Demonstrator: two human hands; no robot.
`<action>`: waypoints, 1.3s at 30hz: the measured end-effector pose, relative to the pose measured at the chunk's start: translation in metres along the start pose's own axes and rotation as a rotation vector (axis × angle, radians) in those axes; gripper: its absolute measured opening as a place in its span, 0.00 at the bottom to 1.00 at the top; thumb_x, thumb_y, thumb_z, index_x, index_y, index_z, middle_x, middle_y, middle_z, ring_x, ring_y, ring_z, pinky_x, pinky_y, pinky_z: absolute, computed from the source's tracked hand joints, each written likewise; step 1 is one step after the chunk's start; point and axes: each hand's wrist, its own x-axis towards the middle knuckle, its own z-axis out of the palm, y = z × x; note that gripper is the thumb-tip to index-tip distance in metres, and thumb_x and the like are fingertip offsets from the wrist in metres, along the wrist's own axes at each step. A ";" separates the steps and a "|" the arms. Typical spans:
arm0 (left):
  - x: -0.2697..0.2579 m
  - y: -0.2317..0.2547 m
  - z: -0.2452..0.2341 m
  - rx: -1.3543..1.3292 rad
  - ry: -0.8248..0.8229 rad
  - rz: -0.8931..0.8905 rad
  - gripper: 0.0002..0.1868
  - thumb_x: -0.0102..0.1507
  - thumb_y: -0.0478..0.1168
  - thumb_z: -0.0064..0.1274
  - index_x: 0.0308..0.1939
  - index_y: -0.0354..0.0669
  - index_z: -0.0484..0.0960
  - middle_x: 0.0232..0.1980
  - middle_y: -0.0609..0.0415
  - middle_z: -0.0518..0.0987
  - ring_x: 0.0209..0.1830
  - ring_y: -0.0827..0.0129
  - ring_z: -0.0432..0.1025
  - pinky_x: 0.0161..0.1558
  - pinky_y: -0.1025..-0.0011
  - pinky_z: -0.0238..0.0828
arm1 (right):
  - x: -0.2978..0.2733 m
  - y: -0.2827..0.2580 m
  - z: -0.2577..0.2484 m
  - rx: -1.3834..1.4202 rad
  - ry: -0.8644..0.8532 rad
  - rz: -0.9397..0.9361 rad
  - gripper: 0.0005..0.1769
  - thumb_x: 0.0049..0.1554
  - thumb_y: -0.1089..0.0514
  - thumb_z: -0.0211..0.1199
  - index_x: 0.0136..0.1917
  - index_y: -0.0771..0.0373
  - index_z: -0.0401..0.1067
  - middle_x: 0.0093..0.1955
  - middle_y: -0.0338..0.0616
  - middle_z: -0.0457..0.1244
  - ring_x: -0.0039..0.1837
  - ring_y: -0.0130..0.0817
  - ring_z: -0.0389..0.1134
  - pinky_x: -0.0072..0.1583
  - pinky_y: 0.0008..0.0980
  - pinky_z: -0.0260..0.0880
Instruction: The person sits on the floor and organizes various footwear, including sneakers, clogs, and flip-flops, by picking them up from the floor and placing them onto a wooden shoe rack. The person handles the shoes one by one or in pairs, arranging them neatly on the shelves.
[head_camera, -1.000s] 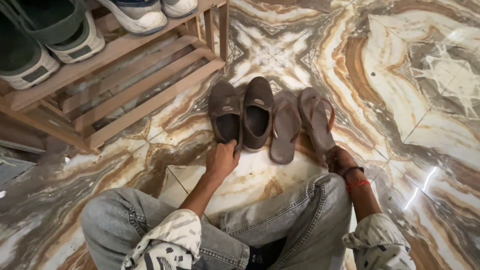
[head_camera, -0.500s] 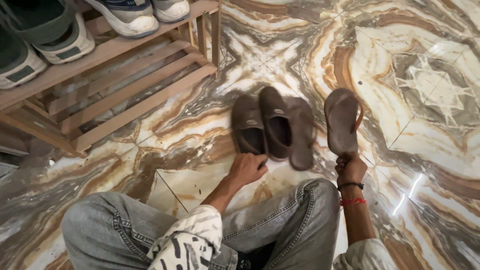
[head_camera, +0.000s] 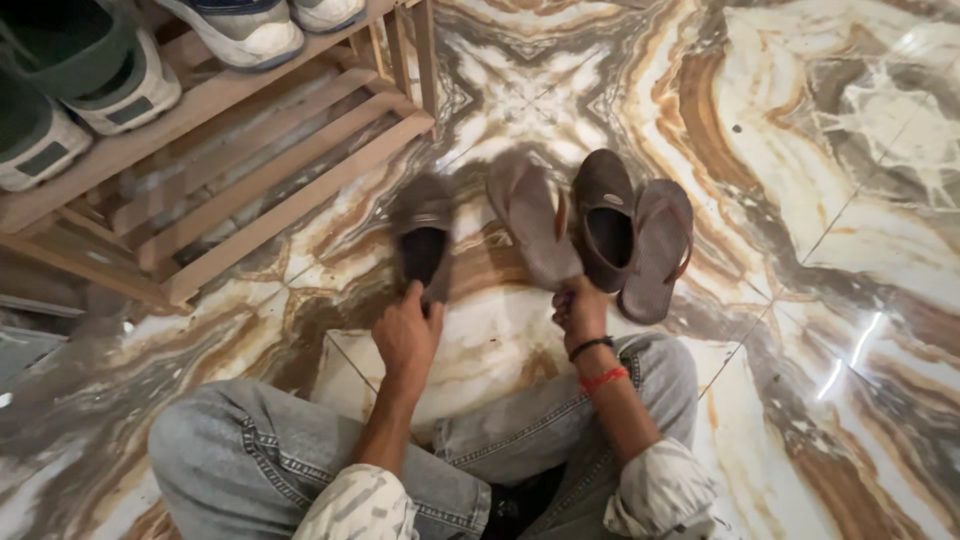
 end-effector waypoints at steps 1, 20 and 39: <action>0.000 -0.005 0.002 -0.002 -0.013 0.012 0.19 0.56 0.47 0.60 0.49 0.43 0.82 0.28 0.39 0.81 0.29 0.40 0.77 0.32 0.46 0.72 | 0.008 0.018 -0.004 -0.042 -0.002 0.045 0.10 0.57 0.51 0.57 0.37 0.56 0.66 0.27 0.38 0.56 0.28 0.29 0.54 0.32 0.30 0.56; 0.040 0.035 0.046 -0.111 -0.491 0.391 0.35 0.59 0.48 0.61 0.66 0.38 0.67 0.40 0.34 0.81 0.41 0.39 0.77 0.41 0.47 0.74 | -0.026 0.039 -0.011 -0.397 -0.070 -0.024 0.11 0.58 0.50 0.61 0.44 0.60 0.70 0.34 0.39 0.63 0.34 0.28 0.61 0.35 0.31 0.61; 0.144 -0.092 -0.305 -0.233 0.562 -0.208 0.15 0.58 0.42 0.60 0.46 0.41 0.77 0.28 0.49 0.81 0.29 0.53 0.79 0.34 0.54 0.72 | -0.130 -0.069 0.393 -0.570 -0.891 -0.266 0.11 0.61 0.53 0.57 0.46 0.61 0.74 0.36 0.39 0.66 0.36 0.28 0.65 0.36 0.31 0.65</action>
